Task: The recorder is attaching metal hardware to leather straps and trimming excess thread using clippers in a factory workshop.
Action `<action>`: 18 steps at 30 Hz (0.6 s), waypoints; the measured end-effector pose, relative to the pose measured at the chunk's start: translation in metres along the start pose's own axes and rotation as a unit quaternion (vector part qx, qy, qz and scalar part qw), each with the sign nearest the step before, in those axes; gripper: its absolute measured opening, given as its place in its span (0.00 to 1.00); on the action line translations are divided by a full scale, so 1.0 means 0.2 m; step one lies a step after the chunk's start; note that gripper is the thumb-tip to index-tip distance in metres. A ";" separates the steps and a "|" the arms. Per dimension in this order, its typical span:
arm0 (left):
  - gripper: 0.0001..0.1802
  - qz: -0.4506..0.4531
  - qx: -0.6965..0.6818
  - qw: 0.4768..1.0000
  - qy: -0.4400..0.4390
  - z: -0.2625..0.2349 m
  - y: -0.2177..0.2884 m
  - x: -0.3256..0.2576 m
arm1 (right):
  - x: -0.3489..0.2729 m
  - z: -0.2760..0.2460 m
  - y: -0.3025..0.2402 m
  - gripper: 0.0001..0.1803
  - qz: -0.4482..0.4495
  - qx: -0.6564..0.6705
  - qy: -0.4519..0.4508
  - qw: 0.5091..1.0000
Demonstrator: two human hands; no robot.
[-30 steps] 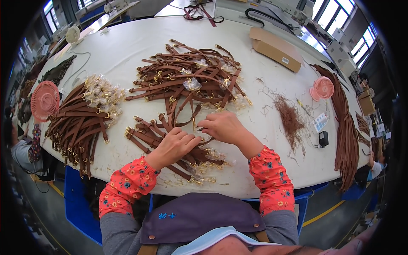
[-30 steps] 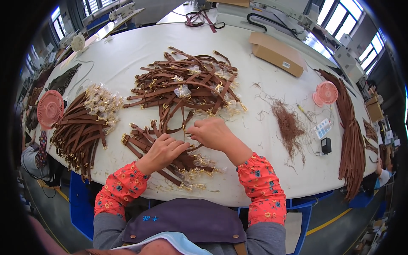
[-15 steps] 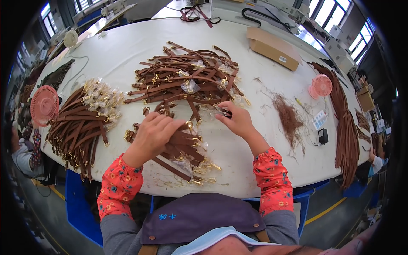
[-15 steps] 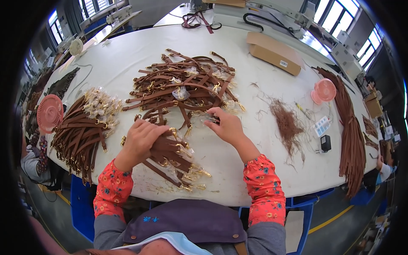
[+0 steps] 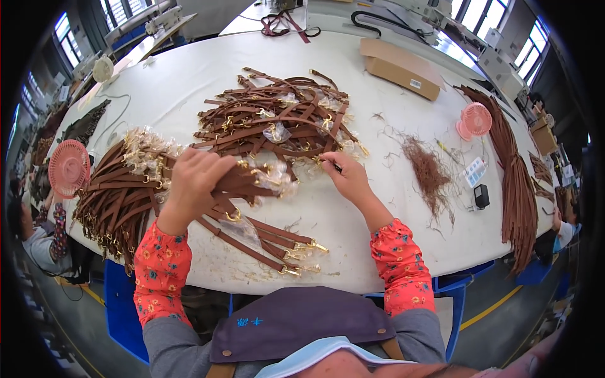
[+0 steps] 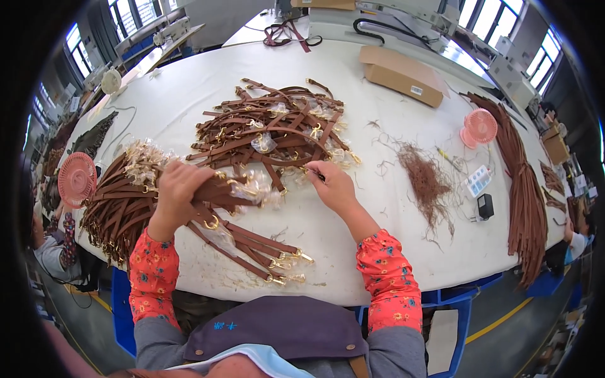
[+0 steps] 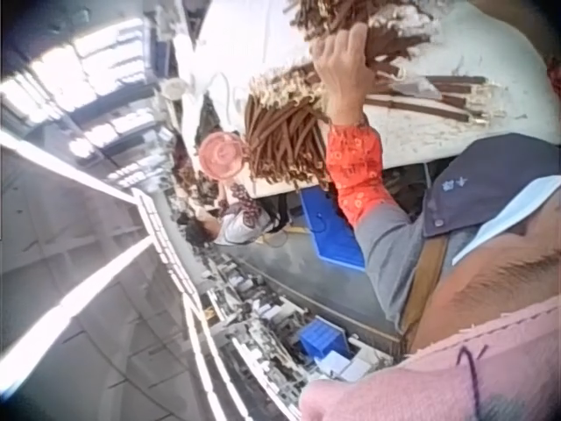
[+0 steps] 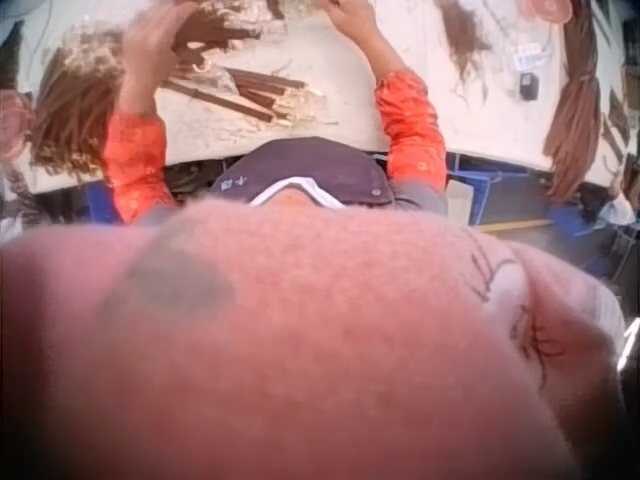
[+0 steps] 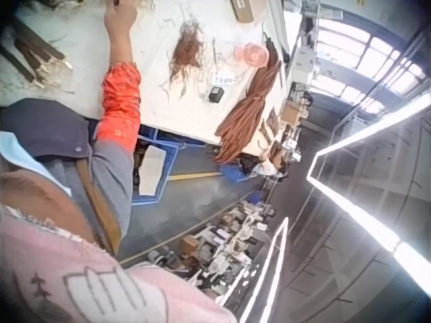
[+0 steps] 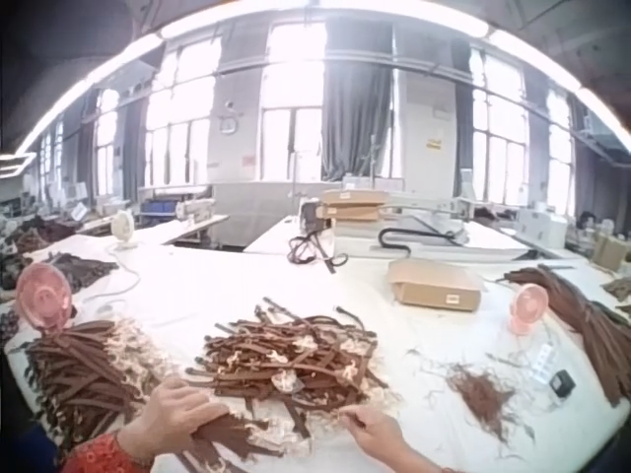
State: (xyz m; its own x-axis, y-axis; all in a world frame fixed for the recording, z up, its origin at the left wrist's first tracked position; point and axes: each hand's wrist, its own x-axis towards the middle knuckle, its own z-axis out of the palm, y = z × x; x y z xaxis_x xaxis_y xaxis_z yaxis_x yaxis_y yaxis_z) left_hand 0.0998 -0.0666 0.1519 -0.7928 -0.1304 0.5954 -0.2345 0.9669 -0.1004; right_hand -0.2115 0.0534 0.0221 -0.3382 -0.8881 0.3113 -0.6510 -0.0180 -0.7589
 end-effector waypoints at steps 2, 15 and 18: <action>0.14 0.044 -0.015 0.992 -0.116 0.15 0.04 -0.07 | 0.08 0.03 -0.03 0.16 -0.034 -0.017 0.046 0.998; 0.22 0.111 -0.058 0.989 -0.078 0.62 0.18 0.22 | 0.04 0.01 0.06 0.21 -0.004 0.037 0.033 0.999; 0.36 0.116 -0.032 0.991 -0.051 0.72 0.20 0.34 | 0.01 -0.01 0.15 0.19 -0.013 0.075 0.026 0.997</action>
State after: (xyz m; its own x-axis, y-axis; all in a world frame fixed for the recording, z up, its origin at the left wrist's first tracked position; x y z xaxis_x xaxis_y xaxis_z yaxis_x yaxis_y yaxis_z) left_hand -0.0453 -0.0679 0.0742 -0.8745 0.0790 0.4786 -0.0056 0.9849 -0.1729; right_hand -0.2324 0.0524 0.0008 -0.3596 -0.8619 0.3576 -0.5530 -0.1118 -0.8256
